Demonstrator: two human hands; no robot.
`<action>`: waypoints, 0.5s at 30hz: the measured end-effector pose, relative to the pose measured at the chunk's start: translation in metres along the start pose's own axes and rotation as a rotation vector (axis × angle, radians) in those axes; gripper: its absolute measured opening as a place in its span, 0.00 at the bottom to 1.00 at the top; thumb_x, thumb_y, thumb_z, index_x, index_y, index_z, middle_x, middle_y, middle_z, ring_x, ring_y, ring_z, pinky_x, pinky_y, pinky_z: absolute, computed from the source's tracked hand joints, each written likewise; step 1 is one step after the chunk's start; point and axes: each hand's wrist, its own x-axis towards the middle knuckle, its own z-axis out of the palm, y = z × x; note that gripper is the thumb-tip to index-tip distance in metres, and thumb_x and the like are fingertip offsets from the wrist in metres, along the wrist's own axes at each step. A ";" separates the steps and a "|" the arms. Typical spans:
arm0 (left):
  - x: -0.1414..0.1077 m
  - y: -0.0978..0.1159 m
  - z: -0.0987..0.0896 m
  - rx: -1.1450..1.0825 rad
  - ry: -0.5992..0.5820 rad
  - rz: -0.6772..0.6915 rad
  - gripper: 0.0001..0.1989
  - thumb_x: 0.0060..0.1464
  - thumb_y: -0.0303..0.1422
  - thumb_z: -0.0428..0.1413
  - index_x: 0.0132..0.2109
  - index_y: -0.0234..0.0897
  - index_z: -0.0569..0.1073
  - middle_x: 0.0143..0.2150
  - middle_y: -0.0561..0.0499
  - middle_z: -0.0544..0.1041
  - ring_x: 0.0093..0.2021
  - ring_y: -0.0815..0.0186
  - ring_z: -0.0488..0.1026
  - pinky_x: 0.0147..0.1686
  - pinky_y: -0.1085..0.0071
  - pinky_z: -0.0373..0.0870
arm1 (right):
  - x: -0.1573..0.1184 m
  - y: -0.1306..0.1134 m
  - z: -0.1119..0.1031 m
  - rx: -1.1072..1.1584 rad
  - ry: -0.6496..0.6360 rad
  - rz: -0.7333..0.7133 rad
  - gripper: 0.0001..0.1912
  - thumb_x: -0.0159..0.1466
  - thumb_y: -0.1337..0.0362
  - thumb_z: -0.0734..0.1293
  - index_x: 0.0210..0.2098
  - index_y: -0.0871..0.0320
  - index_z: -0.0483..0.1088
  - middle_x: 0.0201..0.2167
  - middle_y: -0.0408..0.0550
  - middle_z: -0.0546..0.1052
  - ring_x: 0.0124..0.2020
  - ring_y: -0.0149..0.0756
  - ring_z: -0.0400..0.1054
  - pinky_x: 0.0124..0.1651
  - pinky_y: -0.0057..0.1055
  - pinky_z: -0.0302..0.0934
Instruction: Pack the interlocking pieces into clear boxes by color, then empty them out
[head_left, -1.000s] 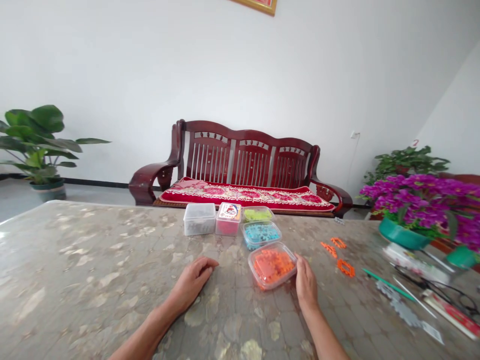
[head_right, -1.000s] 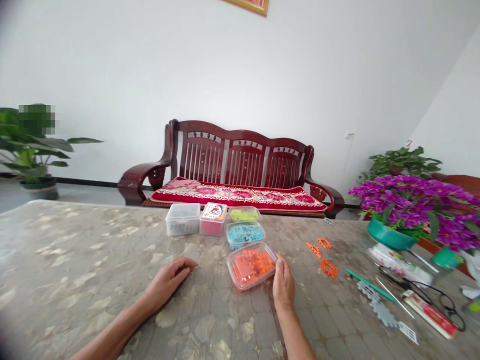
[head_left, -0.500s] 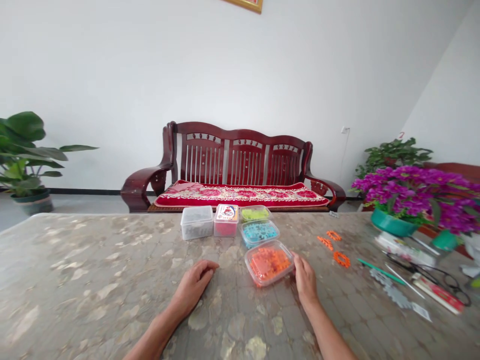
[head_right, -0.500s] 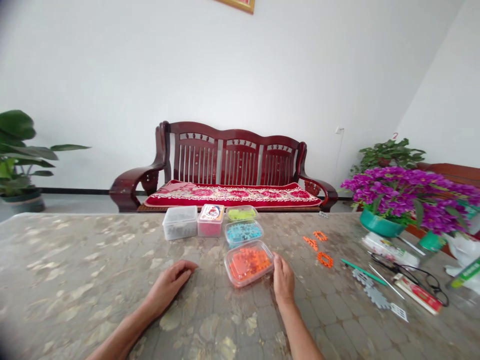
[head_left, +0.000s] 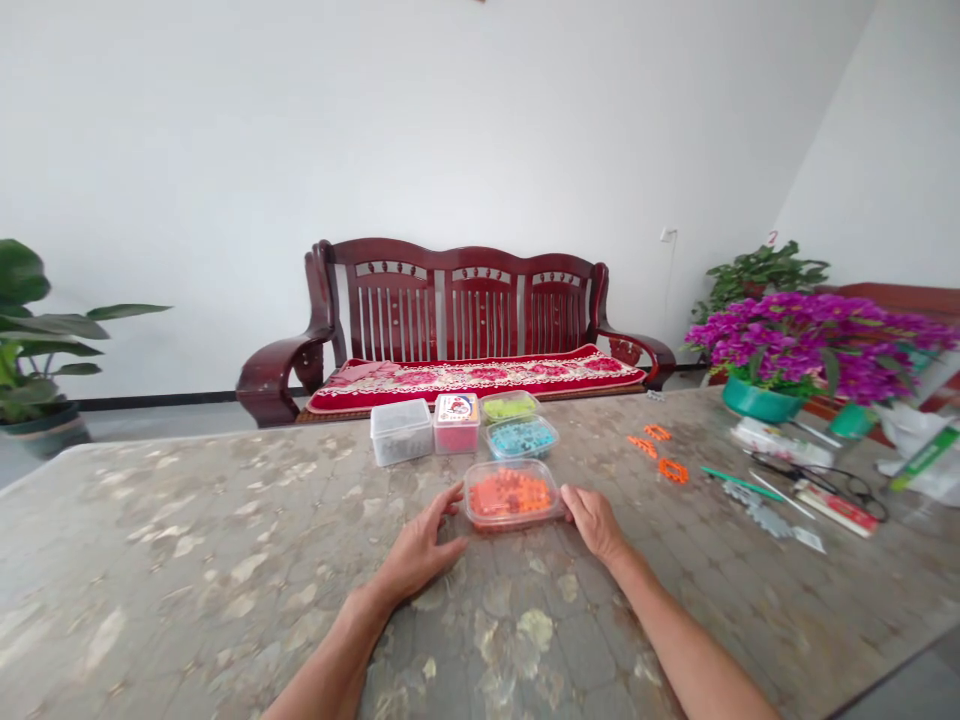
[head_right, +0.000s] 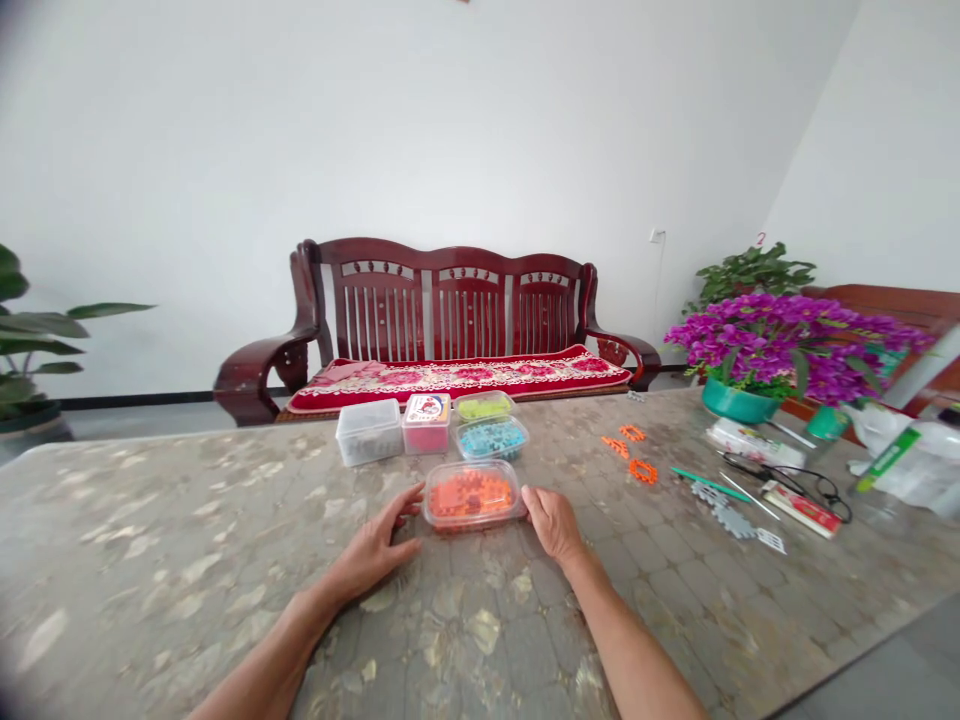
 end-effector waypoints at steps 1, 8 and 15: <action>0.001 -0.001 0.001 -0.003 0.004 -0.003 0.39 0.46 0.29 0.56 0.66 0.39 0.57 0.60 0.42 0.71 0.57 0.57 0.70 0.57 0.60 0.65 | 0.000 -0.001 0.000 -0.021 -0.018 -0.036 0.34 0.66 0.42 0.47 0.22 0.56 0.70 0.19 0.47 0.74 0.25 0.37 0.68 0.34 0.31 0.60; 0.006 -0.004 0.002 -0.041 0.048 0.000 0.36 0.48 0.29 0.55 0.65 0.38 0.59 0.54 0.44 0.75 0.54 0.59 0.72 0.55 0.60 0.67 | -0.004 -0.003 -0.002 0.042 0.041 -0.214 0.27 0.66 0.49 0.56 0.58 0.56 0.65 0.48 0.53 0.75 0.43 0.40 0.71 0.46 0.37 0.66; 0.011 -0.006 0.004 -0.093 0.078 0.006 0.32 0.49 0.31 0.55 0.63 0.34 0.61 0.51 0.43 0.76 0.48 0.62 0.75 0.51 0.63 0.71 | -0.007 -0.010 0.000 -0.095 -0.031 -0.482 0.26 0.66 0.51 0.60 0.59 0.57 0.65 0.58 0.56 0.67 0.60 0.44 0.62 0.62 0.42 0.58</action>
